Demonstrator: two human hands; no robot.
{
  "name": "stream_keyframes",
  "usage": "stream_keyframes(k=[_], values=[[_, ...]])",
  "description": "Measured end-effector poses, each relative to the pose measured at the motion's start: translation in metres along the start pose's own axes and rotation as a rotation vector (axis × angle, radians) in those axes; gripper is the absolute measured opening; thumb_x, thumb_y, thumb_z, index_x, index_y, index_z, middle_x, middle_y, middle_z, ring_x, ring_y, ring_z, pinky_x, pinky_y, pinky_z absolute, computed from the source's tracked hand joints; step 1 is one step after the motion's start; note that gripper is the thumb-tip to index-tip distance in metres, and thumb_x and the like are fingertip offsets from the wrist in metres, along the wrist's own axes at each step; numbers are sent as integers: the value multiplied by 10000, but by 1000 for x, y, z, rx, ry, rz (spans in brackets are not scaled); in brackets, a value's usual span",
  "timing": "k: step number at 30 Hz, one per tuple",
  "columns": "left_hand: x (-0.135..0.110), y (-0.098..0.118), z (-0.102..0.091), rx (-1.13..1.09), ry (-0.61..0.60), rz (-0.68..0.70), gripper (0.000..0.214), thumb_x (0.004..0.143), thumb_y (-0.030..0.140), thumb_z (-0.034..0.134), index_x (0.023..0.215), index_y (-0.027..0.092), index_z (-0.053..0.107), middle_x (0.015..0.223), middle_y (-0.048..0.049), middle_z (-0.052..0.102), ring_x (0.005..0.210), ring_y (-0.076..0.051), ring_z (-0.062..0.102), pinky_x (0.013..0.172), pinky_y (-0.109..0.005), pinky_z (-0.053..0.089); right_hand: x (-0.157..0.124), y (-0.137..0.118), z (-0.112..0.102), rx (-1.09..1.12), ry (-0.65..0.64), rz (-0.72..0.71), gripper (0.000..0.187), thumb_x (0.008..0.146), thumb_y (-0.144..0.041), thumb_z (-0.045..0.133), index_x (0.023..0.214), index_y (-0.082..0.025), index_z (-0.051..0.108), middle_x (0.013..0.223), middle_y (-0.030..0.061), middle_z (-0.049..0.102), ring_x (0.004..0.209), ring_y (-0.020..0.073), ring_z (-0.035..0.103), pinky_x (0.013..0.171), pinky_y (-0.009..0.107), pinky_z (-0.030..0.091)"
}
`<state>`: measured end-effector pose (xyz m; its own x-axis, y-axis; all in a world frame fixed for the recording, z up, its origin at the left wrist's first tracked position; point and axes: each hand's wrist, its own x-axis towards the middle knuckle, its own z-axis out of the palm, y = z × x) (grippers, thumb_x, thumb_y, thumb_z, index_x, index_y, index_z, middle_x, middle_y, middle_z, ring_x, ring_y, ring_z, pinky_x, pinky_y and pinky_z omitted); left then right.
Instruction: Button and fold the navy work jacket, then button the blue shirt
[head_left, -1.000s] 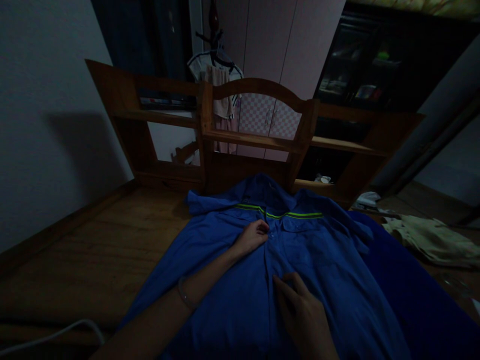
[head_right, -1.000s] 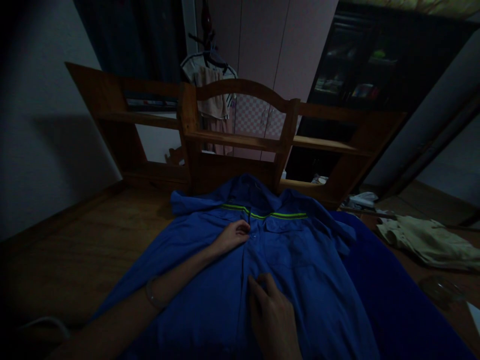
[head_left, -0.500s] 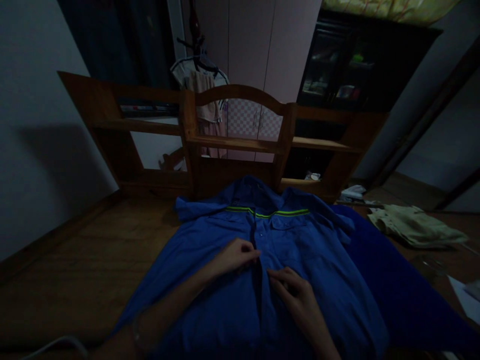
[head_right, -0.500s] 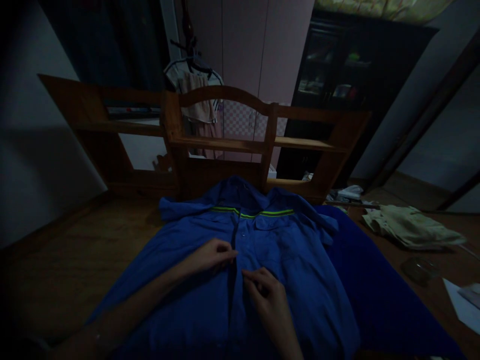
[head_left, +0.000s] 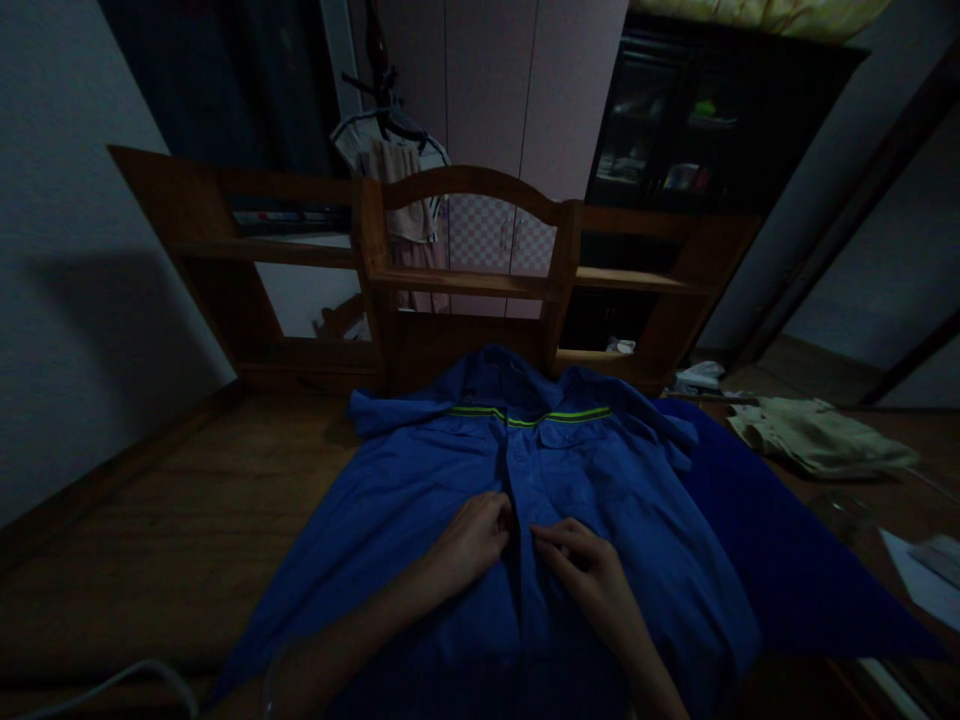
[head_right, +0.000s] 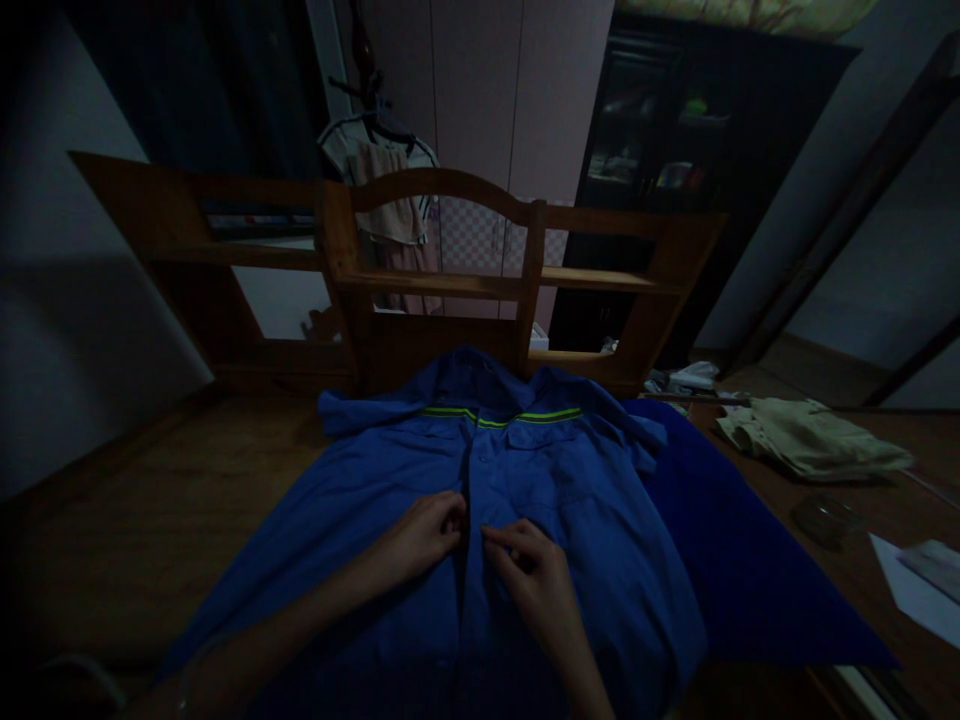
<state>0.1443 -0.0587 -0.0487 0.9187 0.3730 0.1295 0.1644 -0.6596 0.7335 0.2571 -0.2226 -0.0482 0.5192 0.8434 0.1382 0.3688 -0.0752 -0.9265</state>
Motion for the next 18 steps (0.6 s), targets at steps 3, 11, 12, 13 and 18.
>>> stream_keyframes(k=[3,11,12,13,18], values=[[-1,4,7,14,43,-14,189,697,56,441,783,186,549,775,-14,598,740,-157,556,652,-246,387,1,1,0,8,19,2,276,867,-379,588,1025,-197,721,800,22,562,659,127,503,561,229,355],[19,20,11,-133,99,31,222,715,54,447,842,194,562,834,-15,635,798,-164,600,697,-243,419,1,5,-2,119,115,111,341,855,-421,590,1068,-173,688,616,-16,533,565,122,484,510,217,356],[20,20,12,-166,94,31,216,721,59,456,848,195,566,844,-14,640,807,-163,604,705,-242,424,1,5,-2,135,126,125,346,855,-422,591,1069,-166,686,612,-12,548,569,126,498,514,217,366],[20,20,12,-205,84,24,206,730,68,464,853,195,569,849,-12,644,809,-161,608,705,-239,429,0,5,-2,150,137,134,349,852,-422,595,1064,-160,686,614,-8,565,575,129,512,519,218,377],[13,15,11,-368,29,-4,167,781,105,473,882,192,573,851,-4,653,788,-146,623,664,-214,448,-1,7,-1,186,160,143,331,846,-408,608,1051,-160,685,659,9,621,600,143,560,553,228,426]])
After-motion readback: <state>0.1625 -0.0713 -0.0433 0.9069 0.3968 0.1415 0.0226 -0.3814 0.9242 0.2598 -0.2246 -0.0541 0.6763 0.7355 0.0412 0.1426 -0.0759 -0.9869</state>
